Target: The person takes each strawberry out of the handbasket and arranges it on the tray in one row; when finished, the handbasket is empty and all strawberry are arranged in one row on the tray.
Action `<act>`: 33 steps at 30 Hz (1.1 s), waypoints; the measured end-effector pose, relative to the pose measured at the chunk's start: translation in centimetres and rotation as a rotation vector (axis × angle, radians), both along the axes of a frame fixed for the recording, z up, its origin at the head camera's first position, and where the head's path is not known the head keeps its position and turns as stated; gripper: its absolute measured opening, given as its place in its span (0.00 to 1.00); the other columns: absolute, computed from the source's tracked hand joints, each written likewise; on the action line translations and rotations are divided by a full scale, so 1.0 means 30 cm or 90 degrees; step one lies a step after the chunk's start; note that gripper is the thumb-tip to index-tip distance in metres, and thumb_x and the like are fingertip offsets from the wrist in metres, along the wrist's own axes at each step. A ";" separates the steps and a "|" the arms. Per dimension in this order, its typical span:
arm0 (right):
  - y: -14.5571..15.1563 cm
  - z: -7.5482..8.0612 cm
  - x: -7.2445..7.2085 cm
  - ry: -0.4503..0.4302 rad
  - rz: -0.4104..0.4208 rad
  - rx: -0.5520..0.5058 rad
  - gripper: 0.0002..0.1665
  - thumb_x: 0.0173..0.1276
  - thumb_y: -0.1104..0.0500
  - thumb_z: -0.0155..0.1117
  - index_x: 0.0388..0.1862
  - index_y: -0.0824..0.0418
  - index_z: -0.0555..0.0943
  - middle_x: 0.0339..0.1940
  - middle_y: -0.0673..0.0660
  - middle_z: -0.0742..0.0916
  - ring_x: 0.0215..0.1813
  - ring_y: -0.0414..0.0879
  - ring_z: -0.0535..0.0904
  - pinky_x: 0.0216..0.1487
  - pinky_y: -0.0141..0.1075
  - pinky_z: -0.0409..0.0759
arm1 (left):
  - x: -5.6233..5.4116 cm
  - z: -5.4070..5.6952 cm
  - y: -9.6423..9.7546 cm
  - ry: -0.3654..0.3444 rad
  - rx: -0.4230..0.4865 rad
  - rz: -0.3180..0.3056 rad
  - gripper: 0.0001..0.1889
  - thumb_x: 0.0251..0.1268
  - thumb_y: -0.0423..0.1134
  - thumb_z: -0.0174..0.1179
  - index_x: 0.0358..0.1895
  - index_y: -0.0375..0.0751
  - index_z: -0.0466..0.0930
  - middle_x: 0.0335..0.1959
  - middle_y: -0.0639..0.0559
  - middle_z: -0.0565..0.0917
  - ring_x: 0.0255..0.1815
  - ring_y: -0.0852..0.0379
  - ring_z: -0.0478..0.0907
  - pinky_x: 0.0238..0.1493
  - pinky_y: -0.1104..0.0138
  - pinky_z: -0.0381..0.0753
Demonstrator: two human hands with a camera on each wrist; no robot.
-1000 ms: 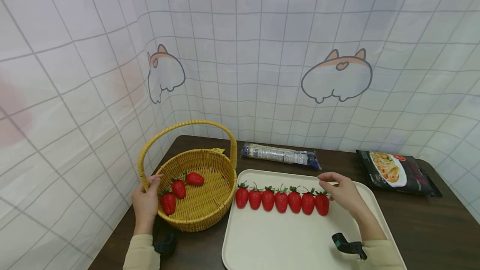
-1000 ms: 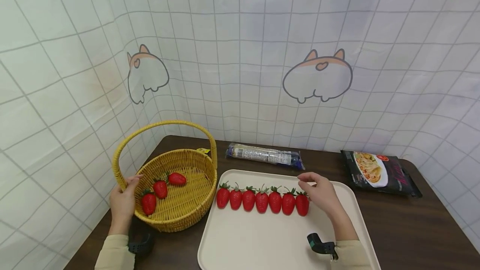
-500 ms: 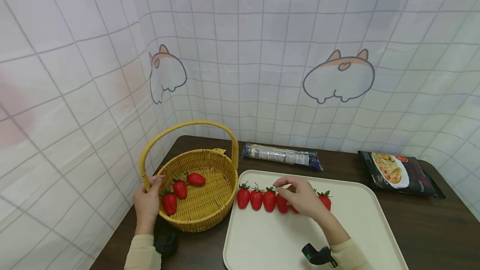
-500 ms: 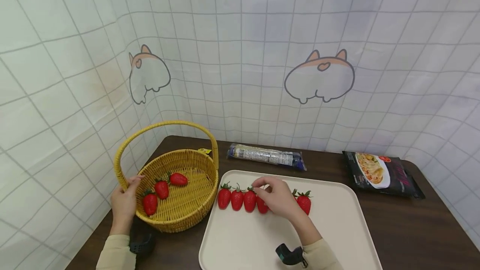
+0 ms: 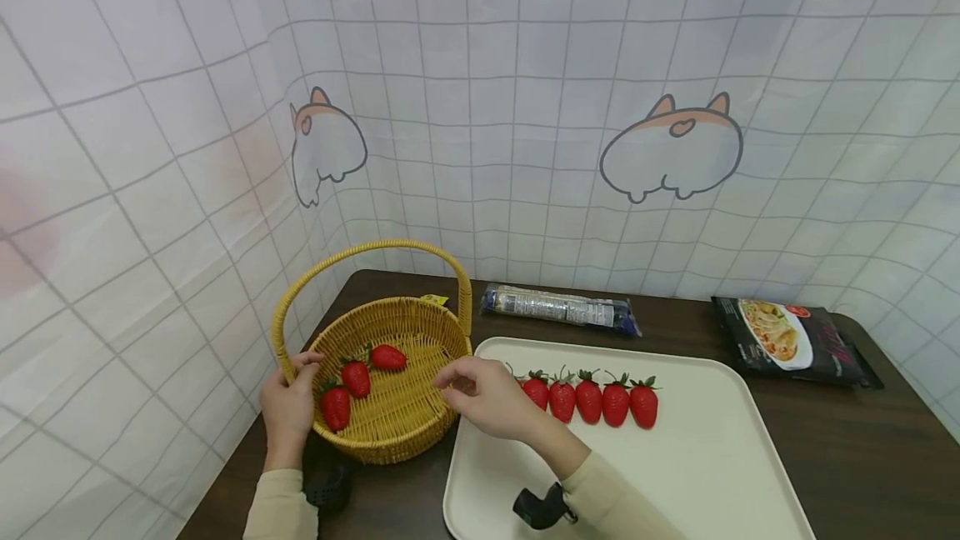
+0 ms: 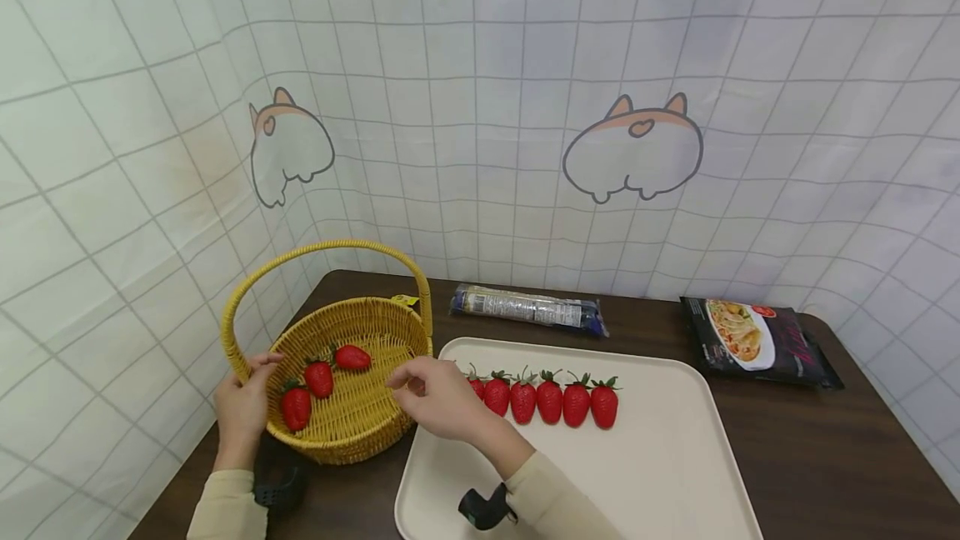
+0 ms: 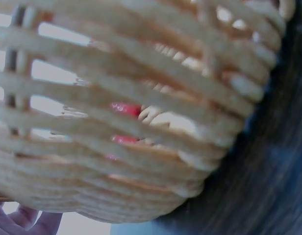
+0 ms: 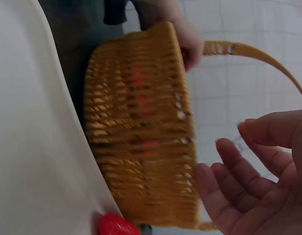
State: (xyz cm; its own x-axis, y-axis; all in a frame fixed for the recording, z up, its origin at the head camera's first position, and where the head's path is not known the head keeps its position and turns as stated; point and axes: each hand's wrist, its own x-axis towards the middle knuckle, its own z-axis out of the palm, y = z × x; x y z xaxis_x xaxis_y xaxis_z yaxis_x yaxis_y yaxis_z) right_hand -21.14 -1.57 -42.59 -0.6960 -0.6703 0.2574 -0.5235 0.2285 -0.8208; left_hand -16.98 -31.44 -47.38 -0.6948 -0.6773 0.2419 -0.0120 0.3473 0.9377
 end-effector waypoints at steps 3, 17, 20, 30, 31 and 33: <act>-0.046 -0.018 0.009 0.024 -0.006 -0.014 0.09 0.69 0.63 0.60 0.43 0.56 0.85 0.43 0.50 0.87 0.43 0.40 0.80 0.44 0.31 0.79 | 0.000 -0.001 -0.001 0.000 -0.018 0.011 0.11 0.69 0.39 0.57 0.37 0.32 0.82 0.43 0.45 0.86 0.37 0.62 0.72 0.35 0.70 0.63; -0.208 -0.042 0.007 0.004 0.030 -0.009 0.09 0.69 0.63 0.62 0.44 0.55 0.85 0.41 0.48 0.87 0.41 0.36 0.79 0.44 0.28 0.77 | 0.015 0.016 0.006 -0.010 -0.060 0.033 0.13 0.69 0.40 0.57 0.33 0.32 0.84 0.46 0.48 0.87 0.48 0.58 0.79 0.41 0.73 0.68; -0.244 -0.043 -0.001 0.003 0.047 0.010 0.08 0.68 0.63 0.63 0.44 0.56 0.85 0.39 0.46 0.86 0.40 0.34 0.79 0.43 0.26 0.77 | 0.016 0.020 0.008 -0.003 -0.067 0.031 0.14 0.68 0.40 0.58 0.33 0.31 0.84 0.50 0.50 0.86 0.54 0.53 0.79 0.44 0.74 0.69; -0.382 -0.058 -0.018 -0.099 0.059 0.023 0.12 0.66 0.61 0.65 0.48 0.61 0.85 0.40 0.48 0.87 0.40 0.35 0.80 0.41 0.28 0.78 | 0.012 0.006 -0.003 0.027 -0.074 0.039 0.14 0.68 0.39 0.60 0.30 0.29 0.84 0.53 0.50 0.85 0.58 0.50 0.78 0.44 0.82 0.68; -0.390 -0.062 -0.019 -0.105 0.063 0.036 0.13 0.66 0.60 0.66 0.49 0.60 0.85 0.41 0.48 0.87 0.40 0.35 0.80 0.41 0.28 0.77 | 0.012 0.005 -0.003 0.027 -0.074 0.036 0.15 0.69 0.39 0.59 0.30 0.29 0.84 0.53 0.49 0.84 0.58 0.49 0.78 0.45 0.82 0.68; -0.404 -0.067 -0.020 -0.121 0.082 0.063 0.16 0.66 0.58 0.66 0.52 0.60 0.84 0.44 0.49 0.87 0.41 0.35 0.80 0.41 0.29 0.78 | 0.011 0.002 -0.002 0.023 -0.076 0.035 0.15 0.69 0.40 0.59 0.30 0.29 0.83 0.54 0.49 0.84 0.59 0.49 0.78 0.48 0.79 0.70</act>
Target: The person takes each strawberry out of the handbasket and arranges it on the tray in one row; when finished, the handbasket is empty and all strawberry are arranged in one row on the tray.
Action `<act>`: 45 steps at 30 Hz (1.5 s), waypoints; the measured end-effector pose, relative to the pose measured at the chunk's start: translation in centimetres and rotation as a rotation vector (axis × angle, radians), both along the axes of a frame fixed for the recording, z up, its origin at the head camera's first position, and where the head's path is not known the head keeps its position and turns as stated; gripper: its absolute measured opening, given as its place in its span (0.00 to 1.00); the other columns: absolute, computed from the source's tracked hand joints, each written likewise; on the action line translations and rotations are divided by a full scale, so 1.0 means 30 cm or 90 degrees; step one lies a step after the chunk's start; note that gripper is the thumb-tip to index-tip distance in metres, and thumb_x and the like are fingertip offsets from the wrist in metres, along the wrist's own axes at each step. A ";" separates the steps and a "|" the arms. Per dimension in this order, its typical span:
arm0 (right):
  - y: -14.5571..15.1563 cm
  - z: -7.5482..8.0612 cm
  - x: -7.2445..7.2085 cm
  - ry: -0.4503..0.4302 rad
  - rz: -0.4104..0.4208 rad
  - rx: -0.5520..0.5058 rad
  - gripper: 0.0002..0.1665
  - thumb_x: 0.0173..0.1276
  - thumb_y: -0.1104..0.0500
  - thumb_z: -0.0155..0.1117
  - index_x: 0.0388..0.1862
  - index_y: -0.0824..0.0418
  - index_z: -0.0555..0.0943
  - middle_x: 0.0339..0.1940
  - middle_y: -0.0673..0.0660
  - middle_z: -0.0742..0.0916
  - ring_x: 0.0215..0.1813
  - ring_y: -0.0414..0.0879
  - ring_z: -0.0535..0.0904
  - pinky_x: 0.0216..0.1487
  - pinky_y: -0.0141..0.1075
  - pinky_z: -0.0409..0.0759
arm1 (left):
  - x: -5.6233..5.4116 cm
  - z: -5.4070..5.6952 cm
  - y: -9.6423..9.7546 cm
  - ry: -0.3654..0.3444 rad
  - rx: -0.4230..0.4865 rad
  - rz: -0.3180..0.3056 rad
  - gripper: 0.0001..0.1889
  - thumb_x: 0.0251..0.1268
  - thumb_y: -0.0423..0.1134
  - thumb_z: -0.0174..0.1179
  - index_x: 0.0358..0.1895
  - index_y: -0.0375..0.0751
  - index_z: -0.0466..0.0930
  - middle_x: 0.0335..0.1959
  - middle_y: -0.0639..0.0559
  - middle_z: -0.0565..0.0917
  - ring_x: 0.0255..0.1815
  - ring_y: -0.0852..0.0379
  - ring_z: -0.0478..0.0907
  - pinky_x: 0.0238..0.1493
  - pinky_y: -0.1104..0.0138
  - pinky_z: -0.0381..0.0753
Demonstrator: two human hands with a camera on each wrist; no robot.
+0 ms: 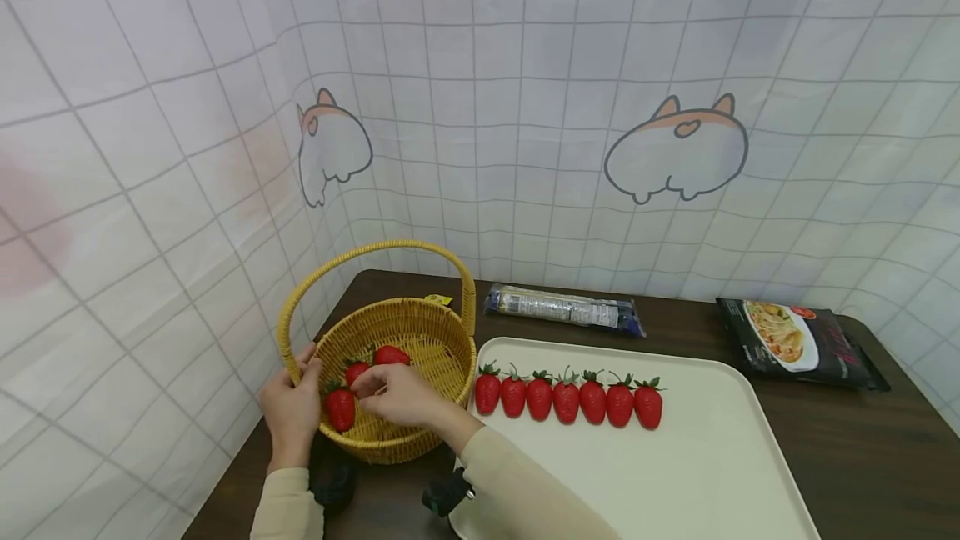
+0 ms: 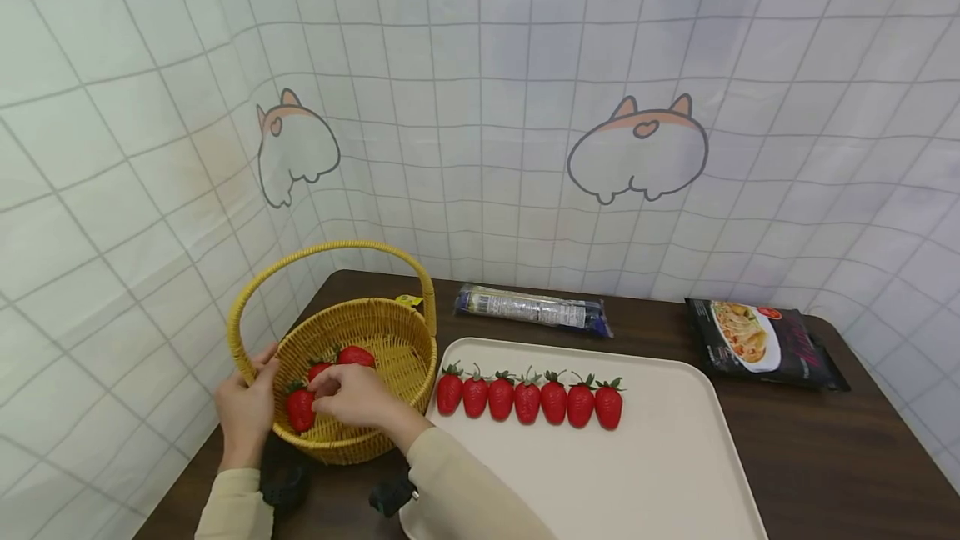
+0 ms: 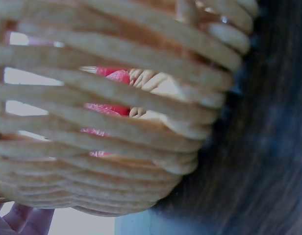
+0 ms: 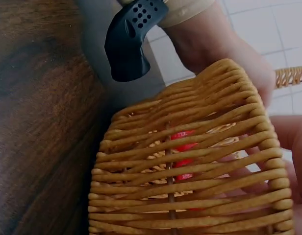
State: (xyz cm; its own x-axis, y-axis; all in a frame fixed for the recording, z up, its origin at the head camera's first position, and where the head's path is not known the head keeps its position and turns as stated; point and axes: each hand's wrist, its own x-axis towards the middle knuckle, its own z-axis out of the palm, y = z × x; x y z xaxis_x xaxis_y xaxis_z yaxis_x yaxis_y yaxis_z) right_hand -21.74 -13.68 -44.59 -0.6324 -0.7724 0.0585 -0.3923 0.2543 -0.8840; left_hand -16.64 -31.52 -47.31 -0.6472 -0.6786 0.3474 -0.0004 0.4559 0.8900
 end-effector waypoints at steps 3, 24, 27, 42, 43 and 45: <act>-0.013 -0.001 -0.002 -0.053 0.035 0.037 0.20 0.68 0.54 0.65 0.57 0.60 0.81 0.48 0.48 0.85 0.41 0.39 0.81 0.41 0.32 0.80 | -0.002 -0.002 0.001 -0.003 -0.010 0.005 0.15 0.70 0.39 0.58 0.31 0.29 0.84 0.54 0.50 0.84 0.59 0.49 0.78 0.48 0.75 0.71; -0.071 -0.018 -0.027 0.029 0.079 0.136 0.32 0.68 0.57 0.65 0.70 0.57 0.71 0.60 0.53 0.81 0.59 0.41 0.77 0.56 0.32 0.75 | -0.012 -0.004 0.002 -0.002 -0.040 0.008 0.12 0.69 0.37 0.57 0.36 0.34 0.88 0.53 0.50 0.85 0.38 0.54 0.74 0.25 0.69 0.61; -0.072 -0.022 -0.026 0.034 0.089 0.139 0.31 0.66 0.58 0.66 0.69 0.56 0.72 0.56 0.51 0.83 0.55 0.40 0.78 0.54 0.32 0.75 | -0.010 -0.008 0.001 0.003 -0.038 0.004 0.13 0.69 0.36 0.57 0.30 0.32 0.85 0.53 0.50 0.85 0.47 0.53 0.79 0.29 0.70 0.63; -0.060 -0.025 -0.017 0.007 0.100 0.145 0.19 0.62 0.62 0.69 0.54 0.58 0.83 0.36 0.49 0.87 0.32 0.37 0.80 0.37 0.28 0.76 | -0.006 -0.006 0.006 0.004 -0.047 0.013 0.13 0.68 0.36 0.57 0.27 0.33 0.84 0.52 0.53 0.85 0.27 0.57 0.67 0.22 0.67 0.58; -0.059 -0.024 -0.017 0.003 0.097 0.142 0.19 0.61 0.63 0.70 0.53 0.59 0.84 0.37 0.48 0.87 0.33 0.35 0.80 0.37 0.27 0.76 | -0.005 -0.006 0.006 0.003 -0.047 0.013 0.13 0.68 0.36 0.57 0.27 0.34 0.85 0.52 0.52 0.85 0.26 0.57 0.66 0.22 0.68 0.58; -0.058 -0.025 -0.018 0.001 0.092 0.139 0.19 0.61 0.63 0.70 0.53 0.59 0.84 0.36 0.49 0.88 0.32 0.35 0.80 0.36 0.27 0.77 | -0.004 -0.006 0.004 0.001 -0.048 0.012 0.13 0.68 0.36 0.57 0.28 0.34 0.84 0.52 0.52 0.85 0.24 0.57 0.65 0.21 0.68 0.58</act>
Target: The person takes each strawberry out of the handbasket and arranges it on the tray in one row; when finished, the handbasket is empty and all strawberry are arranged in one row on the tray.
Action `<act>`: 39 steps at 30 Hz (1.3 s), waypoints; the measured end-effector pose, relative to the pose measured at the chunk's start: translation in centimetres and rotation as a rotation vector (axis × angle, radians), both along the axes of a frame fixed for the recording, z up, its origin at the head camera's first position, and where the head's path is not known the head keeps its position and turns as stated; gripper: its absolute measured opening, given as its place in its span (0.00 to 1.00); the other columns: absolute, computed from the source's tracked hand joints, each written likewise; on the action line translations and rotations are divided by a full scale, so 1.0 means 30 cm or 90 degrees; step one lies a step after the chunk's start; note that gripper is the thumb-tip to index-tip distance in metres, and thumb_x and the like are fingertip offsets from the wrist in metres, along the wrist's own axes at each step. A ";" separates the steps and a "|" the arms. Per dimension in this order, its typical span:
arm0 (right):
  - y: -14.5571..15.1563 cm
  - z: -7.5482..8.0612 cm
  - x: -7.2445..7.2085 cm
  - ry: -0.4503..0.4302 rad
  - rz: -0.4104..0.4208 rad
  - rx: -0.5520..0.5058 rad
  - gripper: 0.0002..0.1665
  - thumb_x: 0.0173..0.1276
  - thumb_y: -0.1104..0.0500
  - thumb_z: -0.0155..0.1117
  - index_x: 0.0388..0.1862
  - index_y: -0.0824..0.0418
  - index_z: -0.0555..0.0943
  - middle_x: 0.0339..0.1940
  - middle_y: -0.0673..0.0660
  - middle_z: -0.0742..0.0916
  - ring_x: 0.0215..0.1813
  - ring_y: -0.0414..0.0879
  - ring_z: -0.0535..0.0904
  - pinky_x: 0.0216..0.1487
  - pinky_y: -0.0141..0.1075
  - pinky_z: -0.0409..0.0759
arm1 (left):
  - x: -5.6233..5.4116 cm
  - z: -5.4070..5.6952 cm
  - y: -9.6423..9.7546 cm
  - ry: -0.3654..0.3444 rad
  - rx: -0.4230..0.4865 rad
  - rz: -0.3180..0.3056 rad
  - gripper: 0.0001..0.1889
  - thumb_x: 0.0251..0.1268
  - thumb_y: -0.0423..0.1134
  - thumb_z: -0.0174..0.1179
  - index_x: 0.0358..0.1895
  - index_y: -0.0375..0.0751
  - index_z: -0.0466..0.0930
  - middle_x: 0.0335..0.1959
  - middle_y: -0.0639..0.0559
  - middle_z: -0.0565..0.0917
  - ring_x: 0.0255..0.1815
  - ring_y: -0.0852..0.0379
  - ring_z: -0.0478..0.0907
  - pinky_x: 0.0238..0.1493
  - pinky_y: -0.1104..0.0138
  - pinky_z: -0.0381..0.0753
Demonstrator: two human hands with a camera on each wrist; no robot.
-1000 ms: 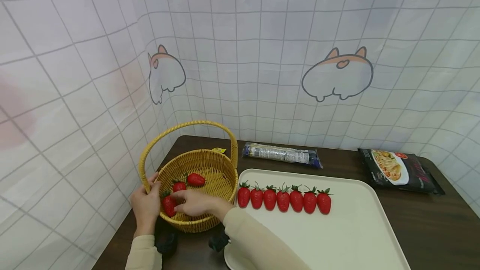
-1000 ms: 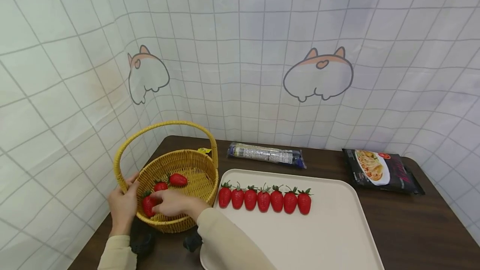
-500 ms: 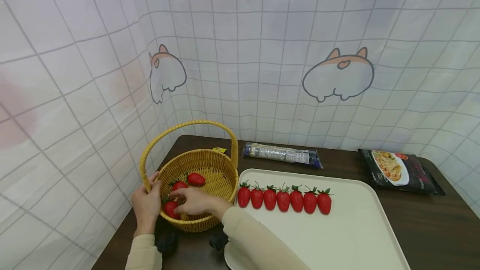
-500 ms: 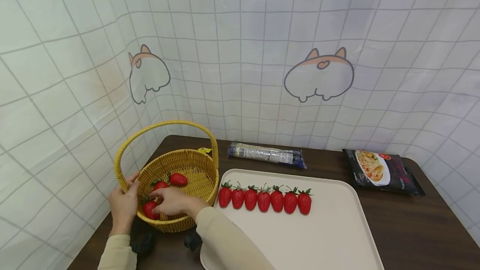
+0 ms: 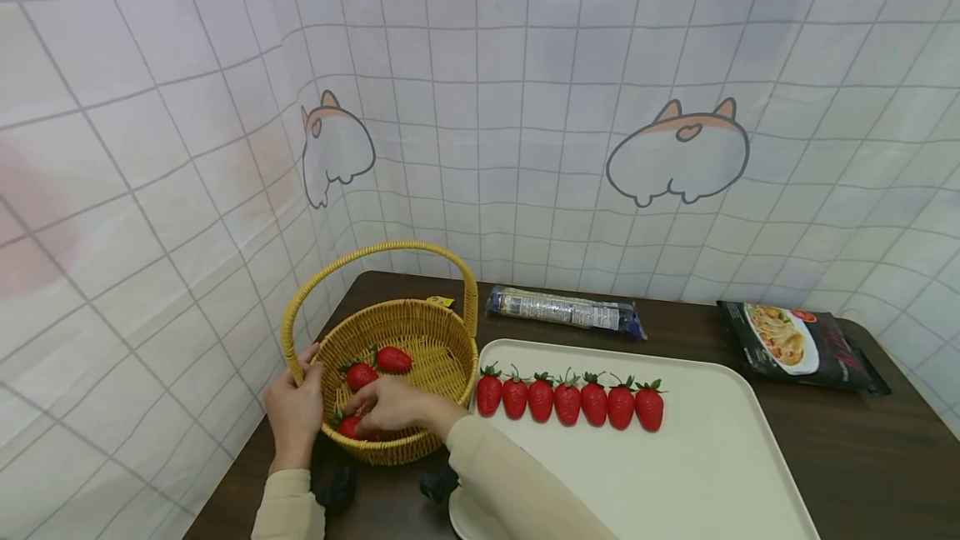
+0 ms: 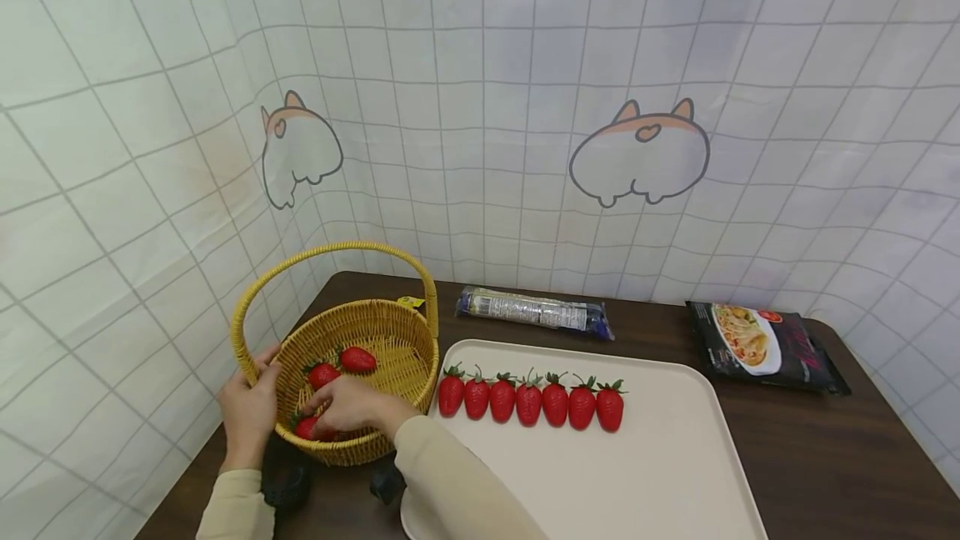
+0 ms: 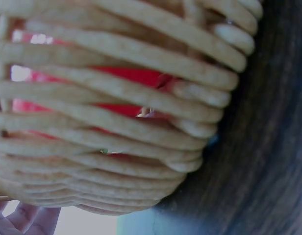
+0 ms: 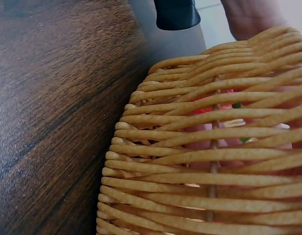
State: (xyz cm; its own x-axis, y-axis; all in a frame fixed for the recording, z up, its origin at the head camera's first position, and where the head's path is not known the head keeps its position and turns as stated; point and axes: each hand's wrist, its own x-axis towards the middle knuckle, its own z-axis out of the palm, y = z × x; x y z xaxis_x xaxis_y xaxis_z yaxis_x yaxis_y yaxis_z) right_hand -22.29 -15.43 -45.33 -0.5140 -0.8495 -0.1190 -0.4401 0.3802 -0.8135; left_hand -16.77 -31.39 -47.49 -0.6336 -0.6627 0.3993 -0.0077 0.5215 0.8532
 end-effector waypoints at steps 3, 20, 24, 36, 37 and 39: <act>0.002 0.000 -0.003 -0.012 -0.006 0.000 0.20 0.60 0.63 0.70 0.53 0.60 0.84 0.35 0.48 0.87 0.32 0.35 0.80 0.36 0.28 0.77 | 0.000 -0.001 -0.001 0.001 -0.002 -0.003 0.11 0.68 0.36 0.57 0.32 0.35 0.86 0.49 0.49 0.86 0.20 0.57 0.59 0.19 0.68 0.57; 0.015 0.010 0.000 -0.056 -0.050 -0.045 0.21 0.58 0.59 0.74 0.51 0.62 0.82 0.38 0.47 0.83 0.35 0.40 0.79 0.39 0.32 0.79 | -0.001 -0.005 -0.003 0.015 -0.003 -0.001 0.13 0.68 0.35 0.58 0.25 0.33 0.82 0.52 0.51 0.85 0.19 0.58 0.59 0.20 0.68 0.56; 0.025 0.011 0.004 -0.133 -0.116 -0.108 0.21 0.60 0.59 0.73 0.51 0.64 0.80 0.38 0.50 0.82 0.30 0.44 0.81 0.33 0.38 0.83 | -0.004 -0.007 -0.004 0.023 -0.002 -0.004 0.14 0.67 0.34 0.58 0.22 0.32 0.79 0.52 0.51 0.86 0.17 0.59 0.57 0.17 0.70 0.56; 0.091 0.042 0.021 -0.167 -0.136 -0.172 0.20 0.66 0.58 0.67 0.57 0.58 0.80 0.44 0.53 0.83 0.35 0.42 0.82 0.33 0.39 0.84 | -0.002 -0.003 -0.003 0.020 0.006 -0.010 0.09 0.68 0.34 0.58 0.32 0.35 0.85 0.44 0.46 0.87 0.10 0.61 0.52 0.11 0.70 0.54; 0.098 0.045 0.022 -0.169 -0.135 -0.180 0.22 0.66 0.58 0.67 0.59 0.58 0.80 0.45 0.53 0.83 0.35 0.42 0.82 0.33 0.39 0.84 | -0.001 -0.002 -0.002 0.018 0.008 -0.010 0.09 0.68 0.35 0.58 0.35 0.36 0.87 0.41 0.45 0.87 0.10 0.61 0.52 0.11 0.69 0.54; 0.114 0.052 0.025 -0.168 -0.131 -0.199 0.23 0.67 0.59 0.66 0.61 0.57 0.79 0.48 0.56 0.83 0.34 0.42 0.83 0.33 0.40 0.84 | 0.000 -0.003 -0.003 0.014 0.011 -0.006 0.09 0.68 0.35 0.58 0.42 0.38 0.88 0.31 0.42 0.85 0.10 0.61 0.52 0.11 0.69 0.54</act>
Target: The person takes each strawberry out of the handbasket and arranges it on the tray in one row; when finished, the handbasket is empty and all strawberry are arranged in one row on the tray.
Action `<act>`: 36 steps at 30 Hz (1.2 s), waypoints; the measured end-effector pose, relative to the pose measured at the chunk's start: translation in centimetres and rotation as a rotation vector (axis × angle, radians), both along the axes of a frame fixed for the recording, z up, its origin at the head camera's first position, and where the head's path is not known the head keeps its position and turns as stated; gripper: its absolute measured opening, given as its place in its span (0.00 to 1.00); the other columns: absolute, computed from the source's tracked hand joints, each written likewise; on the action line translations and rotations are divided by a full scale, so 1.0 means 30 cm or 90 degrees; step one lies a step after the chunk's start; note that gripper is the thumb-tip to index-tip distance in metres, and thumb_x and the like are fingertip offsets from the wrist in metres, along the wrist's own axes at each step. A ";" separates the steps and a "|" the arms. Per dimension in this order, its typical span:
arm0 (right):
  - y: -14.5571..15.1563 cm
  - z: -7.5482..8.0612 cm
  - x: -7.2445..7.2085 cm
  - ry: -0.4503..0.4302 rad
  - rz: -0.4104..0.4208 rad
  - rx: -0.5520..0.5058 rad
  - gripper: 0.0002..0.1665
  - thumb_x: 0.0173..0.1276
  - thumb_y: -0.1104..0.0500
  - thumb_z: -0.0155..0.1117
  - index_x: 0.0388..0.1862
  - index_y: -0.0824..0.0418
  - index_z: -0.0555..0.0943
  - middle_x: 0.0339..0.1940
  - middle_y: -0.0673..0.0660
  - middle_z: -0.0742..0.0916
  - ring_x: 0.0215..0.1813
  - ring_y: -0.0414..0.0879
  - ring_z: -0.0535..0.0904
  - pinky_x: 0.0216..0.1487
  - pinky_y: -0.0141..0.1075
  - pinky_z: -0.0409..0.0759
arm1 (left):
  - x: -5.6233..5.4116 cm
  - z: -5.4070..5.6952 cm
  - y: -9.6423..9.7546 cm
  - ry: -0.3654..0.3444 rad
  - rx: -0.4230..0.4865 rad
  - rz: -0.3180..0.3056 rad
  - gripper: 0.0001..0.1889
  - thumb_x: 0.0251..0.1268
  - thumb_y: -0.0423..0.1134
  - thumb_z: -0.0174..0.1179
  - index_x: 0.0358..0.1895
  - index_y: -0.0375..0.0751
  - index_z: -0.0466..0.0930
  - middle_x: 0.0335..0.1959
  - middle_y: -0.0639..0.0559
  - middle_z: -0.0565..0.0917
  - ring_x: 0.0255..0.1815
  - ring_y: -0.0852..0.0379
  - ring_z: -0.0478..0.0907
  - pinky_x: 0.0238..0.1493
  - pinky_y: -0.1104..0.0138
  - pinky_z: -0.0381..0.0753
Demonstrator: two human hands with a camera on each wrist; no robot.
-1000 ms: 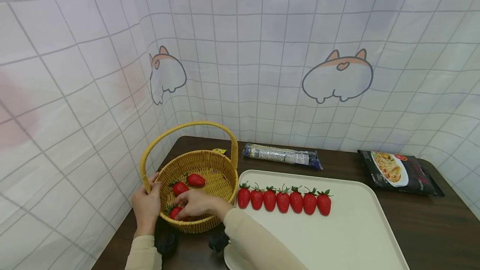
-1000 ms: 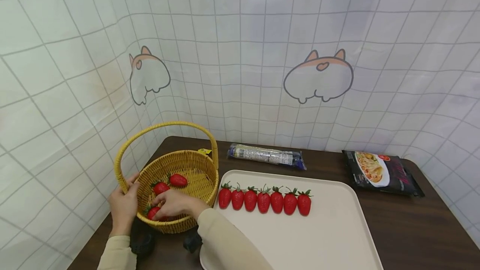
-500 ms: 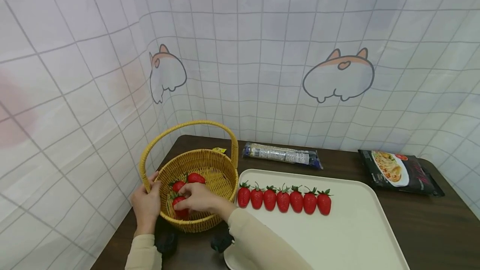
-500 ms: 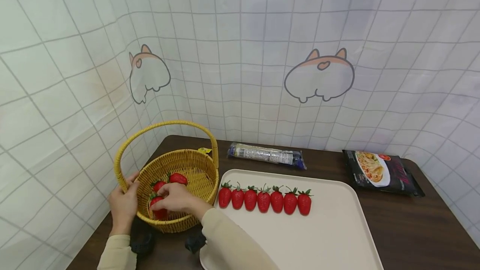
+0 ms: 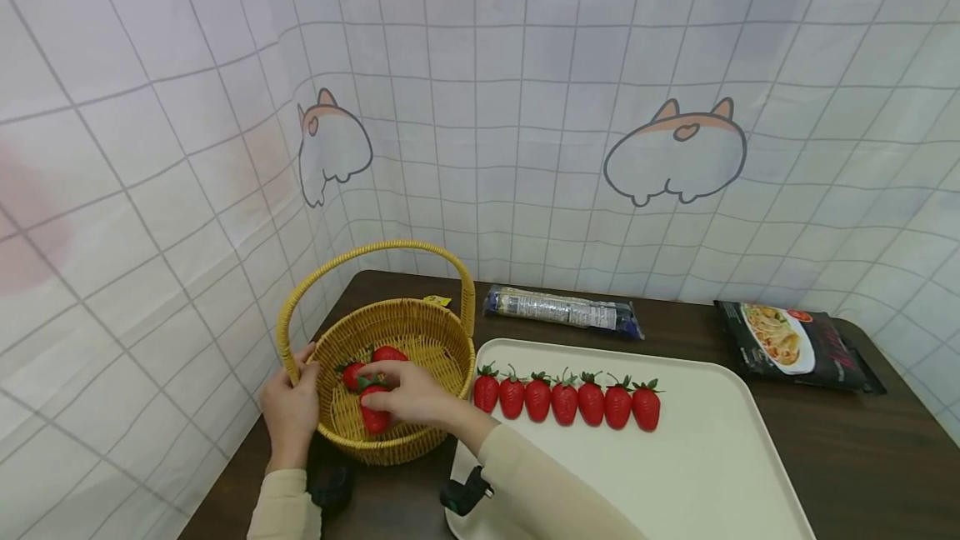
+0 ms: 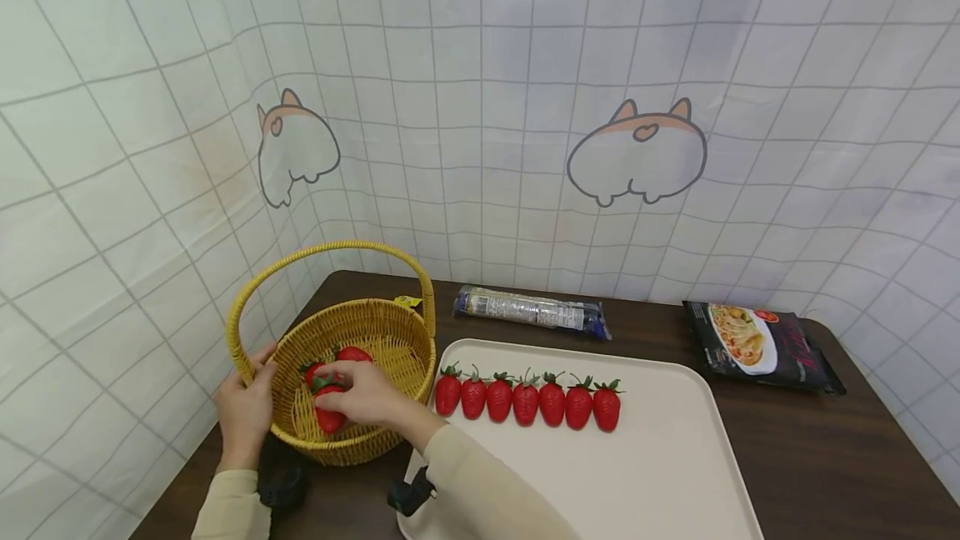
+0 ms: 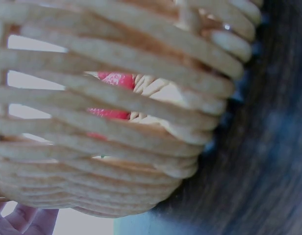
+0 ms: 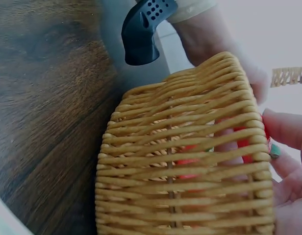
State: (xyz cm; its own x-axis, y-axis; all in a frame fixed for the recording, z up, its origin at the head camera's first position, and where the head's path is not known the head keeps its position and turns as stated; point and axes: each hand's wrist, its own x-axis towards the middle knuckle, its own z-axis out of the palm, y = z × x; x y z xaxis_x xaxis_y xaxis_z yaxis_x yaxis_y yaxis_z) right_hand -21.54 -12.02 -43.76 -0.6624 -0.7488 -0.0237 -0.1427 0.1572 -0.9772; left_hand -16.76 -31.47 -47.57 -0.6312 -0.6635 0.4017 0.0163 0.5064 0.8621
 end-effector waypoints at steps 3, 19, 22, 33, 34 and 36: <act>0.028 0.006 0.004 -0.001 -0.002 -0.028 0.23 0.68 0.59 0.65 0.62 0.58 0.79 0.52 0.58 0.82 0.34 0.42 0.83 0.34 0.42 0.85 | 0.000 0.001 -0.002 -0.001 0.002 0.003 0.11 0.68 0.36 0.58 0.46 0.40 0.88 0.21 0.40 0.79 0.09 0.61 0.52 0.11 0.68 0.55; 0.253 0.011 0.001 0.044 -0.110 -0.081 0.28 0.65 0.60 0.67 0.64 0.60 0.75 0.60 0.60 0.80 0.41 0.43 0.83 0.40 0.34 0.81 | -0.001 0.009 0.003 -0.019 0.021 0.001 0.10 0.69 0.38 0.57 0.42 0.38 0.88 0.39 0.42 0.86 0.15 0.58 0.56 0.15 0.68 0.56; 0.292 0.010 0.004 0.014 -0.144 -0.094 0.28 0.65 0.60 0.67 0.65 0.61 0.75 0.57 0.61 0.78 0.36 0.42 0.81 0.36 0.34 0.80 | 0.003 0.009 0.003 -0.025 0.023 0.007 0.11 0.69 0.38 0.57 0.46 0.40 0.88 0.31 0.39 0.83 0.15 0.58 0.57 0.15 0.68 0.56; 0.450 -0.023 -0.004 0.017 -0.274 -0.082 0.26 0.63 0.64 0.68 0.61 0.61 0.78 0.54 0.62 0.78 0.32 0.42 0.80 0.30 0.35 0.79 | -0.005 0.002 -0.003 0.007 0.002 0.003 0.11 0.68 0.35 0.58 0.28 0.33 0.83 0.46 0.47 0.87 0.11 0.62 0.53 0.12 0.70 0.55; 0.466 -0.026 -0.006 0.023 -0.279 -0.073 0.25 0.63 0.64 0.68 0.60 0.60 0.78 0.54 0.62 0.79 0.32 0.43 0.80 0.29 0.35 0.79 | -0.005 0.001 -0.003 0.009 0.003 0.002 0.12 0.68 0.35 0.58 0.27 0.33 0.82 0.48 0.48 0.87 0.11 0.61 0.53 0.13 0.70 0.55; 0.498 -0.030 -0.013 0.020 -0.287 -0.064 0.25 0.63 0.64 0.68 0.60 0.60 0.79 0.55 0.62 0.78 0.32 0.44 0.81 0.29 0.36 0.79 | -0.003 -0.001 -0.001 0.010 0.005 -0.001 0.12 0.67 0.34 0.58 0.25 0.32 0.80 0.52 0.51 0.85 0.12 0.60 0.54 0.13 0.70 0.54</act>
